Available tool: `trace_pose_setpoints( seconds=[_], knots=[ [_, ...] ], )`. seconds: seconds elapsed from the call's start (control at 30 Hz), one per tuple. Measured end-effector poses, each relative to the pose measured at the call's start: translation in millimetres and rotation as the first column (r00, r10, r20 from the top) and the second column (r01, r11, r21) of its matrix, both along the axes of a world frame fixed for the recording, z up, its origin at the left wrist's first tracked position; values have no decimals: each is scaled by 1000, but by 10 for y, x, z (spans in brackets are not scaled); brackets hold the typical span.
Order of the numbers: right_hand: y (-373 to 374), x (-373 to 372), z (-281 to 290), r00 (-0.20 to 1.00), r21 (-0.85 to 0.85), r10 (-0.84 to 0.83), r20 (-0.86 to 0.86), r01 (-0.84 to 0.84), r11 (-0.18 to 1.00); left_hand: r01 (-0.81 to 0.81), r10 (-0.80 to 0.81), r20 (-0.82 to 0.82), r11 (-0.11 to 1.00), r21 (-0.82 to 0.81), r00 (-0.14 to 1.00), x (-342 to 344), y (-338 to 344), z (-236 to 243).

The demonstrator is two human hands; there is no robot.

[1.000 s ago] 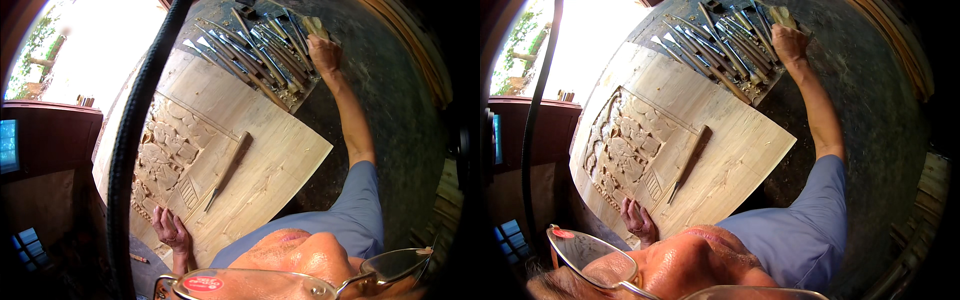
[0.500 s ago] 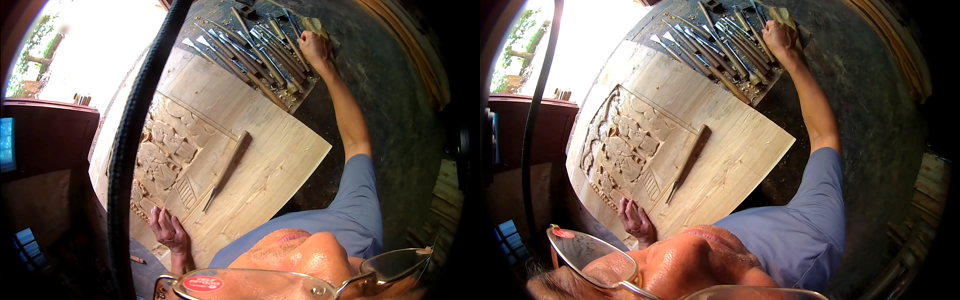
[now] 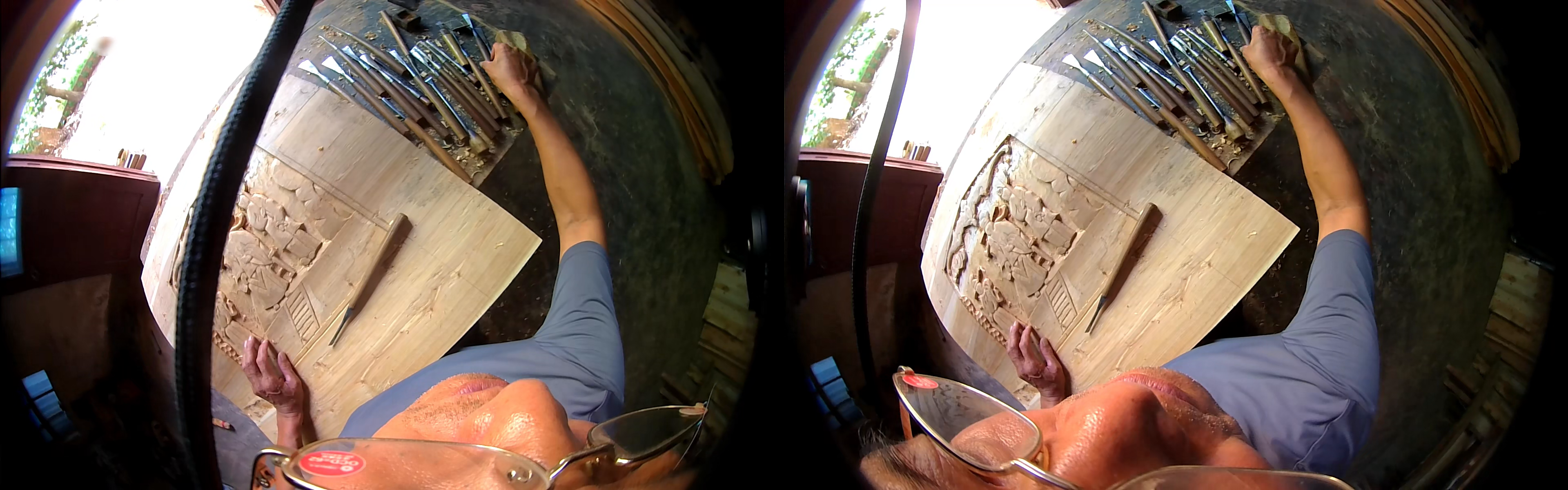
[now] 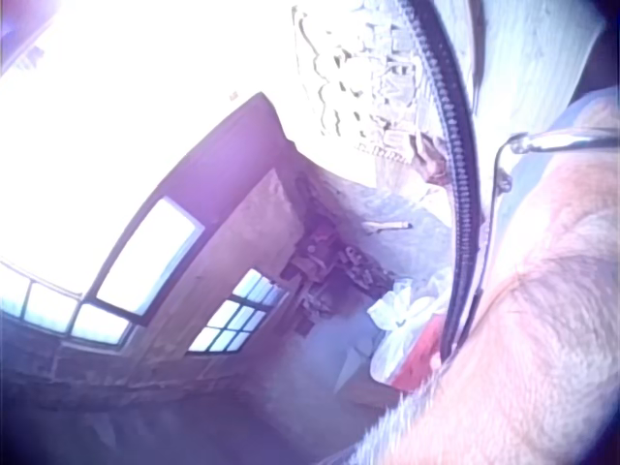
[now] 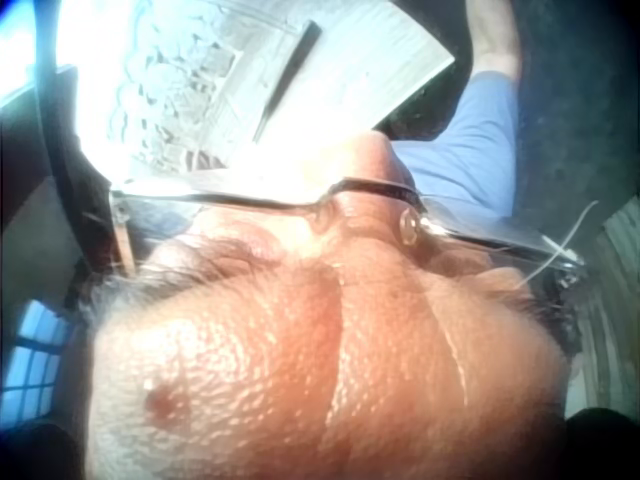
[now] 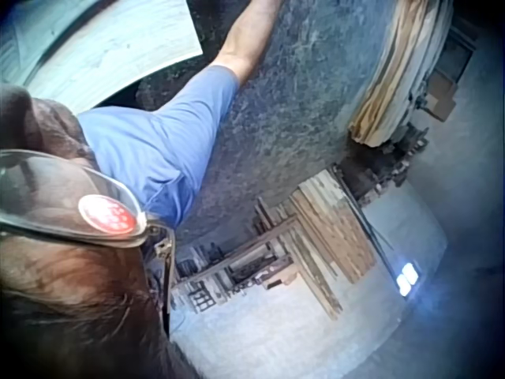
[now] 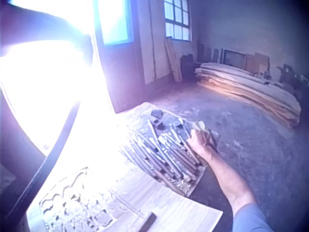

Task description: The person carves a scene into a wooden board using a chisel and a mallet, striking the chisel and pushing it by hand to remove material from the surface.

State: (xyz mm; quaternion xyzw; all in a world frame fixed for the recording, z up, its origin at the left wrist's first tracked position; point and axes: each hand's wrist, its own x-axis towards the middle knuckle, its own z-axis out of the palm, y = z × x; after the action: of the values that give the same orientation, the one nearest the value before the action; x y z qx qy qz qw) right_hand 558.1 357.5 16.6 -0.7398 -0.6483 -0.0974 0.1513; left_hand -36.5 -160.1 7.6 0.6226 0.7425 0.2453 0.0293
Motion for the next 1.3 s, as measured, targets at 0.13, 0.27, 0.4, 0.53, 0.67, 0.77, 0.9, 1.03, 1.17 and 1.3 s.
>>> trace_pose_setpoints(
  seconds=[0.13, 0.27, 0.4, 0.53, 0.67, 0.77, 0.9, 1.03, 1.17, 1.3],
  knots=[
    [32, -175, 171, 999, -175, -39, 23, 43, 984, -14, 14, -11, 1000, 3, 1000, -1, -16, 28],
    [-93, -391, 496, 999, -276, -27, 26, 33, 961, -13, 13, -18, 1000, 20, 1000, 5, 11, 59],
    [-150, -230, 527, 972, 109, 98, 212, -123, 986, 2, -1, -25, 1000, 23, 1000, -24, 39, 40],
    [60, -394, 619, 948, 92, 258, 186, -278, 956, -16, 16, -34, 1000, 4, 999, -50, -2, 49],
    [384, -221, 822, 845, 158, 314, 432, -414, 896, -1, 1, -10, 1000, 9, 1000, -29, 45, 9],
    [647, -142, 921, 728, 91, 320, 607, -464, 881, 2, -3, -10, 1000, -4, 1000, 2, 71, 43],
    [751, -314, 1047, 688, 19, 367, 626, -484, 875, 12, -12, -12, 999, 51, 1000, -63, 14, 7],
    [723, -508, 946, 714, -31, 422, 558, -491, 871, 12, -11, -42, 1000, 28, 999, -138, -31, -1],
    [382, -632, 1212, 784, -2, 419, 457, -470, 883, 39, -39, 6, 999, 3, 999, -222, -6, 11],
    [-666, -594, 1685, 916, 155, 349, 198, -381, 912, 124, -130, 47, 986, 114, 990, -76, 210, 68]
  ],
)
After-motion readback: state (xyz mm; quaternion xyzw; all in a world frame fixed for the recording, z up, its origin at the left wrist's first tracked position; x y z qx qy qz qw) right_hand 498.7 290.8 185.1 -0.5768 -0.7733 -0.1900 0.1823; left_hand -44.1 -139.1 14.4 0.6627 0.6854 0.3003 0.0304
